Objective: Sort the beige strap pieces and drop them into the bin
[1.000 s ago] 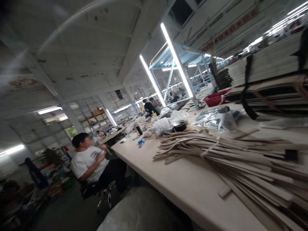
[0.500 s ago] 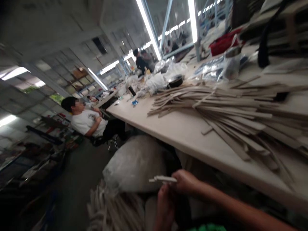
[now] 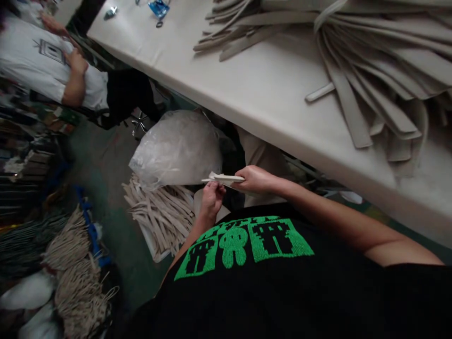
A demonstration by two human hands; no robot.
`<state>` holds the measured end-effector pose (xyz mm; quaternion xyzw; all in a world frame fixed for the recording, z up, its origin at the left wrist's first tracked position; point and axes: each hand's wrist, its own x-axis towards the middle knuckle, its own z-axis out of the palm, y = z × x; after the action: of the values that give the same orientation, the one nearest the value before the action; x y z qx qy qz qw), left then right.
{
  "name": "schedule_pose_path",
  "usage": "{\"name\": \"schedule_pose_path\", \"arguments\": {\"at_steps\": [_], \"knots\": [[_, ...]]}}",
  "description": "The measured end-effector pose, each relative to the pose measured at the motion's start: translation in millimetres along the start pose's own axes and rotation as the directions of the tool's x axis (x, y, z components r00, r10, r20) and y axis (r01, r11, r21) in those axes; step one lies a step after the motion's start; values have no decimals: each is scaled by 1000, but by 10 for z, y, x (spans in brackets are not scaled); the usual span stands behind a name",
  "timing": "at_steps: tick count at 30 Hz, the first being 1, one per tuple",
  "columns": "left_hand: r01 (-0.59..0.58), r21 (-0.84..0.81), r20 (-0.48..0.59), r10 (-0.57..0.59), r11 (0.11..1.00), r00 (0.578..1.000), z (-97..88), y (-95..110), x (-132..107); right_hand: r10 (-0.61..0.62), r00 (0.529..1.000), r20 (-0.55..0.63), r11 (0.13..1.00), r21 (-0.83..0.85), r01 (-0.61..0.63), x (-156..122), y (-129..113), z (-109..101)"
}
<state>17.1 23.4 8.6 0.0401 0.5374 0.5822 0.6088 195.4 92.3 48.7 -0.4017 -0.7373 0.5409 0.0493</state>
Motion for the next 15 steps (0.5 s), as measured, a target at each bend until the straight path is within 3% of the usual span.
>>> {"name": "schedule_pose_path", "arguments": {"at_steps": [4, 9, 12, 15], "knots": [[4, -14, -69, -5, 1000, 998, -120, 79, 79, 32, 996, 87, 998, 50, -36, -117, 93, -44], [71, 14, 48, -71, 997, 996, -35, -77, 29, 18, 999, -43, 997, 72, -15, 38, 69, 51], [123, -35, 101, -118, 992, 988, -5, -80, -9, 4, 993, -115, 975, 222, 22, 192, 147, 64], [216, -52, 132, -208, 975, 969, -20, -3, -61, -80, 979, -188, 927, 347, 142, 307, 269, 58]]}}
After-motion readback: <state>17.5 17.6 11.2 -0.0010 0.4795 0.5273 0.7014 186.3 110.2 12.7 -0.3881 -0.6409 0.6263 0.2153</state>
